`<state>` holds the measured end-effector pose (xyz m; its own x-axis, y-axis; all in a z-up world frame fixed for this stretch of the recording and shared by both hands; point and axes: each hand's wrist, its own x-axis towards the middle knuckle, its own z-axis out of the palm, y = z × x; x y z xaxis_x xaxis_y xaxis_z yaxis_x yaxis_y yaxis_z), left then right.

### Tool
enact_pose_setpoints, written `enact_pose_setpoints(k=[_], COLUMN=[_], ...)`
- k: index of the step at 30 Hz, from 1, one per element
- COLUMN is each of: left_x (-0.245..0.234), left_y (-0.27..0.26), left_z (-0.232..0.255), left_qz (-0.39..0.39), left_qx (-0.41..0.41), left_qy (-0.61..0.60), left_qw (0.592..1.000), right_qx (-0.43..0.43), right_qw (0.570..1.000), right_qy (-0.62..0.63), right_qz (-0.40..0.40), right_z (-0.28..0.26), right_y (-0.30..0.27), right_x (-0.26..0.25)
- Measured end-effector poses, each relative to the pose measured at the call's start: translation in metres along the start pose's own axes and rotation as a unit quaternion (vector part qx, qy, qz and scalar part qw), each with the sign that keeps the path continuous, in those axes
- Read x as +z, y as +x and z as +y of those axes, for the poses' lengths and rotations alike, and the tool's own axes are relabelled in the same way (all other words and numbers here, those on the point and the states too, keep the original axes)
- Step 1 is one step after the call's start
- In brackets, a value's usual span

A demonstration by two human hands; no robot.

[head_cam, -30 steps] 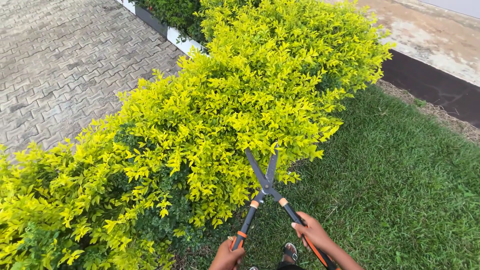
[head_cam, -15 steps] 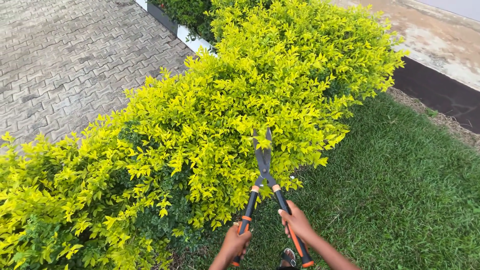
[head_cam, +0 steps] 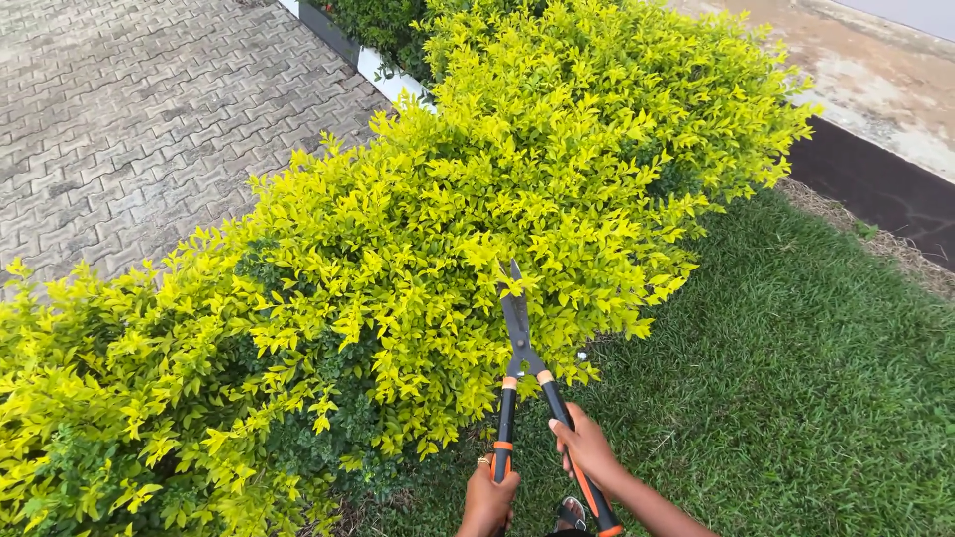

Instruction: Trimming a decorative garden hedge with large handheld garden shears.

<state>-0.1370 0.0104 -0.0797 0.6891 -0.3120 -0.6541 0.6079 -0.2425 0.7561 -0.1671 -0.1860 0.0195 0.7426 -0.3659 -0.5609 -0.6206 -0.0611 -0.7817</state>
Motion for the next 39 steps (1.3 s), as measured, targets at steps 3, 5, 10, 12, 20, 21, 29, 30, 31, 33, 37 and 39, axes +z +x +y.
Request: enact_pose_setpoints(k=[3,5,10,12,20,21,29,30,31,33,37,39], left_x=[0.003,0.006,0.010,0.013,0.038,0.039,0.034,0.031,0.022,0.001,-0.029,-0.033], left_y=[0.009,0.009,0.010,0.020,0.029,0.030,0.048,0.047,0.049,0.051,0.006,-0.009], left_z=[-0.010,-0.014,-0.012,-0.022,-0.027,-0.024,-0.040,-0.040,-0.039,-0.039,0.004,0.018], left_qz=[0.002,0.000,0.000,0.016,0.017,0.014,-0.037,-0.049,-0.048,-0.021,-0.022,-0.028], left_qx=[0.001,0.003,-0.010,0.009,-0.002,0.015,0.040,0.047,0.048,0.064,0.026,0.014], left_qy=[0.009,0.000,-0.006,0.004,-0.092,-0.103,-0.151,-0.153,-0.153,-0.050,0.019,0.004], left_qw=[1.000,1.000,1.000,1.000,0.996,0.995,0.987,0.986,0.986,0.996,0.999,0.999], right_qx=[-0.002,-0.009,-0.011,-0.014,-0.005,-0.002,-0.007,-0.019,-0.020,-0.024,-0.070,-0.071], right_qw=[1.000,1.000,0.999,0.999,0.992,0.991,0.990,0.991,0.991,0.998,0.994,0.994], right_qy=[0.019,0.026,0.038,0.040,0.122,0.132,0.139,0.124,0.123,0.046,-0.010,-0.010], right_qz=[-0.003,-0.002,0.002,0.003,0.010,0.014,-0.029,-0.037,-0.038,-0.045,-0.081,-0.082], right_z=[0.000,0.009,0.011,0.013,0.023,0.022,0.009,0.005,0.000,-0.006,0.012,0.000], right_y=[-0.004,0.000,0.002,0.004,0.018,0.020,0.012,0.009,0.009,0.006,0.022,0.010], right_x=[-0.003,-0.004,-0.007,-0.008,-0.004,-0.005,-0.029,-0.033,-0.044,-0.065,-0.091,-0.087])
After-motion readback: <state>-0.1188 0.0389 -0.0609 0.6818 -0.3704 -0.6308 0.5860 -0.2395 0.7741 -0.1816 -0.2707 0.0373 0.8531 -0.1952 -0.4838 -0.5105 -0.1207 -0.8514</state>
